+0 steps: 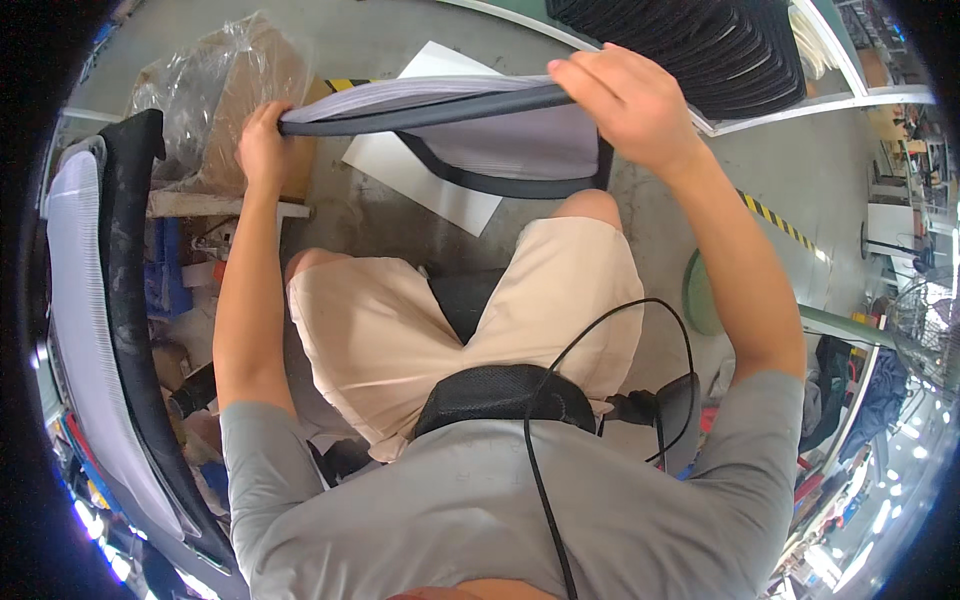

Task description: The recorder is assembling the backrest of an office chair by fitting a mesh panel into a plastic frame and using a mallet to secure the edges.

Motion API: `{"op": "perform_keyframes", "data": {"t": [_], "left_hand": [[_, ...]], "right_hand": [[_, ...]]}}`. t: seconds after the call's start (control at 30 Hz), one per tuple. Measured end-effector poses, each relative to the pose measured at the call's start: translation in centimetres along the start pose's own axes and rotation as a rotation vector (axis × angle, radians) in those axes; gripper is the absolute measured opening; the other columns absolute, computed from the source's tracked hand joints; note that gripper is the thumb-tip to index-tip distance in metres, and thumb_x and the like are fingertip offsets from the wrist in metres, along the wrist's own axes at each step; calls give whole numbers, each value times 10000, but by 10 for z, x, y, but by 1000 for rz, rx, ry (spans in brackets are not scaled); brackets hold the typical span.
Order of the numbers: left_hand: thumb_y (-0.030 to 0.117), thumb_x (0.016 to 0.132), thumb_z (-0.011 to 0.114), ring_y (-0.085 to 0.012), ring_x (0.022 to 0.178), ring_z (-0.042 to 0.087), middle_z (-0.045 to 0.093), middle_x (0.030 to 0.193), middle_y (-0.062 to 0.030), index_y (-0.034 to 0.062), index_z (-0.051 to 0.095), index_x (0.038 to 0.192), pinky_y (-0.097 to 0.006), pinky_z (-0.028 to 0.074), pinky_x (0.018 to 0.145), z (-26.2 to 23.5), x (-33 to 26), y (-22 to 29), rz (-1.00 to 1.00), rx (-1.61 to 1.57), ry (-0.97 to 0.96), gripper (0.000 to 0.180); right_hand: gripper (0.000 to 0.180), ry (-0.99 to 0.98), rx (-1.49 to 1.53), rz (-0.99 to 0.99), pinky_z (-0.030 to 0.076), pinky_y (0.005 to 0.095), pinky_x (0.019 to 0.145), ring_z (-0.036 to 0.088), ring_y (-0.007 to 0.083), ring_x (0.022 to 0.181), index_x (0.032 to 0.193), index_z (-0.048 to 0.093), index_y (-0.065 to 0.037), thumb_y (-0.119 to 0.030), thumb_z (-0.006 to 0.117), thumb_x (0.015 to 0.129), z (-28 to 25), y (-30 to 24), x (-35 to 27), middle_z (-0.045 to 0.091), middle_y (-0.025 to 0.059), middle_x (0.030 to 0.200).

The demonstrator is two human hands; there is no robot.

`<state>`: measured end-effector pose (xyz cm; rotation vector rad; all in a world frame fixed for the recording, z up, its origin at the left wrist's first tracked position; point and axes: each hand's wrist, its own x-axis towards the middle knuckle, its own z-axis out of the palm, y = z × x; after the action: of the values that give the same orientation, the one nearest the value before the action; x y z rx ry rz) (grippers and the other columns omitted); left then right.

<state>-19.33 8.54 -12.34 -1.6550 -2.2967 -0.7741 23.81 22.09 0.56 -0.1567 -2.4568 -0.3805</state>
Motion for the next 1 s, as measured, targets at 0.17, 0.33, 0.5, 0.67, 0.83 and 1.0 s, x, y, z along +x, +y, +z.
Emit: {"op": "perform_keyframes", "data": {"t": [0.17, 0.33, 0.5, 0.67, 0.83, 1.0], "left_hand": [[-11, 719, 710, -317, 1046, 675, 736, 1079, -73, 165, 697, 1149, -422, 540, 907, 12, -25, -3, 184, -274, -67, 465], [-2, 678, 714, -357, 944, 676, 722, 1002, -113, 116, 664, 1159, -440, 516, 874, -37, -21, 96, 296, -421, -176, 499], [13, 672, 692, -380, 899, 655, 703, 915, -126, 90, 679, 1025, -446, 502, 831, -29, -41, 82, 254, -388, -97, 361], [38, 663, 692, -409, 869, 649, 695, 851, -156, 59, 662, 938, -454, 499, 810, -50, -65, 80, 111, -274, -217, 277], [52, 676, 701, -428, 885, 662, 715, 892, -173, 61, 662, 929, -507, 506, 786, -65, -87, 73, 41, -243, -242, 255], [42, 683, 692, -442, 865, 657, 704, 856, -187, 53, 660, 913, -492, 514, 764, -86, -117, 71, -33, -266, -261, 233]], "right_hand": [[466, -36, 170, 51, 587, 361, 729, 693, 249, 846, 1162, 709, -84, -8, 777, 707, 16, -23, 17, 707, 70, 1047], [567, 120, 443, 435, 575, 353, 768, 717, 284, 900, 1216, 661, -100, -59, 856, 685, 62, -57, 13, 726, 96, 1069], [431, -51, 436, 835, 556, 370, 699, 706, 320, 776, 1000, 637, -97, -145, 897, 659, 90, -54, -48, 718, 100, 872], [267, -56, 452, 718, 502, 350, 618, 639, 315, 640, 857, 600, -67, -54, 812, 695, 98, -57, -50, 625, 127, 702], [257, -56, 470, 666, 498, 382, 603, 631, 378, 647, 830, 595, -73, -88, 811, 691, 98, -68, -35, 621, 146, 686], [286, -174, 523, 659, 519, 438, 639, 675, 395, 710, 852, 631, -87, -182, 856, 704, 84, -84, -22, 667, 157, 725]]}}
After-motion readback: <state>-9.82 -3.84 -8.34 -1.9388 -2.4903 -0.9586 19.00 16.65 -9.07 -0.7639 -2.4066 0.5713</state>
